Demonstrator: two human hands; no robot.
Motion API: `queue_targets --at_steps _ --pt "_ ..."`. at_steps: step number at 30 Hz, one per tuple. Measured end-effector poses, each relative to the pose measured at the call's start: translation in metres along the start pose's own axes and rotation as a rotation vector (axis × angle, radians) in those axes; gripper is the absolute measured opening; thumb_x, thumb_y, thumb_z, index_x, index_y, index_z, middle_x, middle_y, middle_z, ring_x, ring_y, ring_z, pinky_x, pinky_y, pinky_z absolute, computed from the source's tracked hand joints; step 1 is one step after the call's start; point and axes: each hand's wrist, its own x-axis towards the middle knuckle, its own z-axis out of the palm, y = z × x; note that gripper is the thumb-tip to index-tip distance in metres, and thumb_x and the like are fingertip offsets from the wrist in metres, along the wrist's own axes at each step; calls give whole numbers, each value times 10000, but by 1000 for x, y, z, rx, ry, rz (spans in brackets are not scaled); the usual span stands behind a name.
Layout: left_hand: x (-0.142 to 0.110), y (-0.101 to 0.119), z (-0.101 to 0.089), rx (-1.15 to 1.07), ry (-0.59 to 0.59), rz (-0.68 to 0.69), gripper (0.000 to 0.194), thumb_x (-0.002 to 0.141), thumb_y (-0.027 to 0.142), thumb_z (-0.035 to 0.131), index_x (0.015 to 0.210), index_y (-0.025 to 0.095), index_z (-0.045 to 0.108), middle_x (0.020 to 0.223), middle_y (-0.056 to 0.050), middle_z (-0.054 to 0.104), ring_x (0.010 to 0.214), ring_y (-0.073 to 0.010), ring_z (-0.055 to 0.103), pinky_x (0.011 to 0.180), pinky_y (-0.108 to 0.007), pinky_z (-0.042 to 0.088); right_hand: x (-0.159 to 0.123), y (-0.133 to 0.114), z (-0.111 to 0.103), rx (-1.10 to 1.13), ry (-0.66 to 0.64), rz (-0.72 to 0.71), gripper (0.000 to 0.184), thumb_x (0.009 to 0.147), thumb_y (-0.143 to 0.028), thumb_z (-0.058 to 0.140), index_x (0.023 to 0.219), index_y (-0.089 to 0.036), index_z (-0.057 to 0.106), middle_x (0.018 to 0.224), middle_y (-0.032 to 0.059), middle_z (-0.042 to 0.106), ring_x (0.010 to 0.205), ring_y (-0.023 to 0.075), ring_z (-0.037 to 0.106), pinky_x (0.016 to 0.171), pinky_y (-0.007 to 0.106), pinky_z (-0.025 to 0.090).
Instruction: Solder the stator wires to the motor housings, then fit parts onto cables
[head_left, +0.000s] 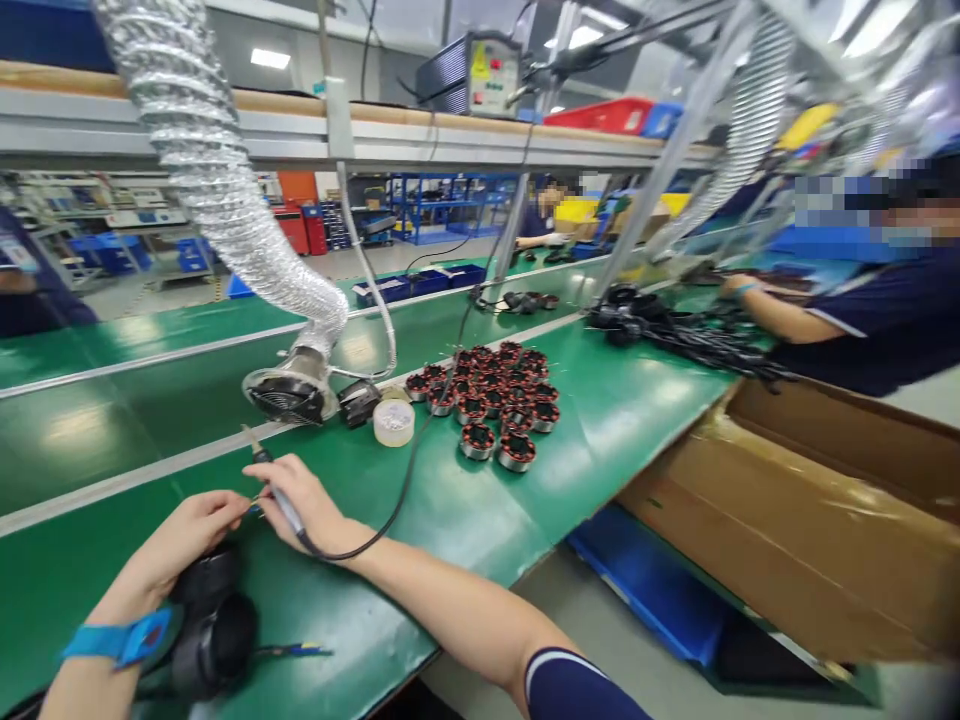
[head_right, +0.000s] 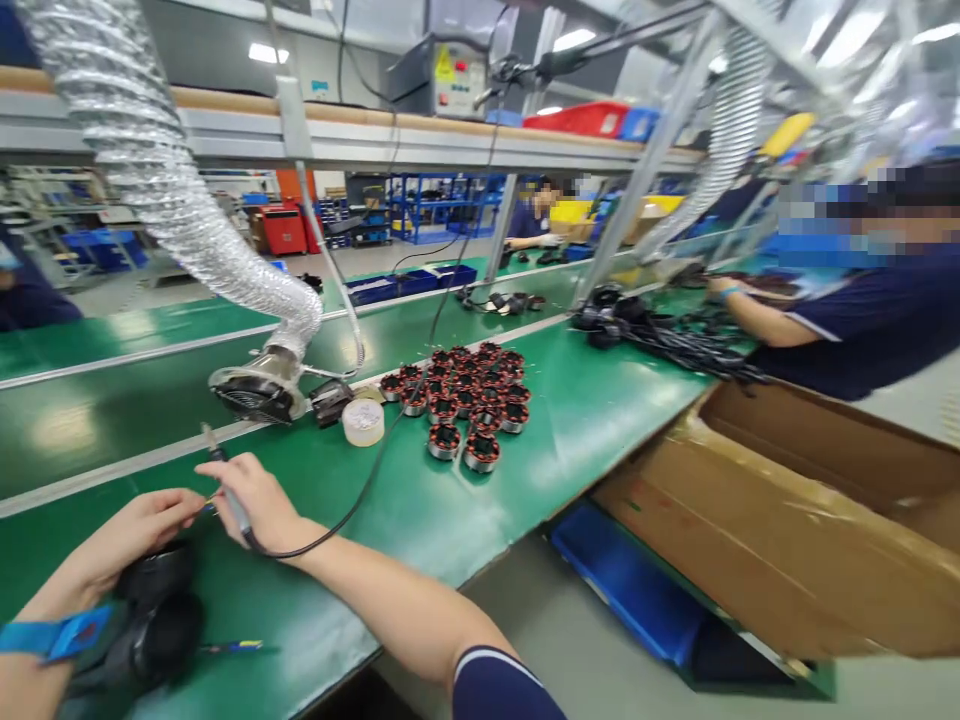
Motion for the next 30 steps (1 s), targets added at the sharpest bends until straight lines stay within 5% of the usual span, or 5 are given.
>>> queue_targets --at_steps 7,12,30 --pt "-3 0 -1 -136 -60 -43 508 611 669 659 655 169 582 538 49 433 466 -85 257 477 -230 146 2 -11 -16 150 230 74 255 939 -237 516 1163 -213 638 1008 56 660 911 154 640 875 260 498" --pt "-3 -4 1 -179 -76 -49 490 631 631 693 678 154 596 558 48 460 453 -66 230 474 -233 102 2 -18 -22 173 388 163 245 930 -308 494 837 -191 688 783 45 700 743 169 664 724 264 529" --pt "-2 -6 -4 -194 -134 -67 489 651 621 691 669 143 589 533 61 391 489 -74 215 481 -239 104 -3 -22 -20 136 328 77 262 903 -274 470 756 -183 667 656 28 675 607 149 642 597 245 511"
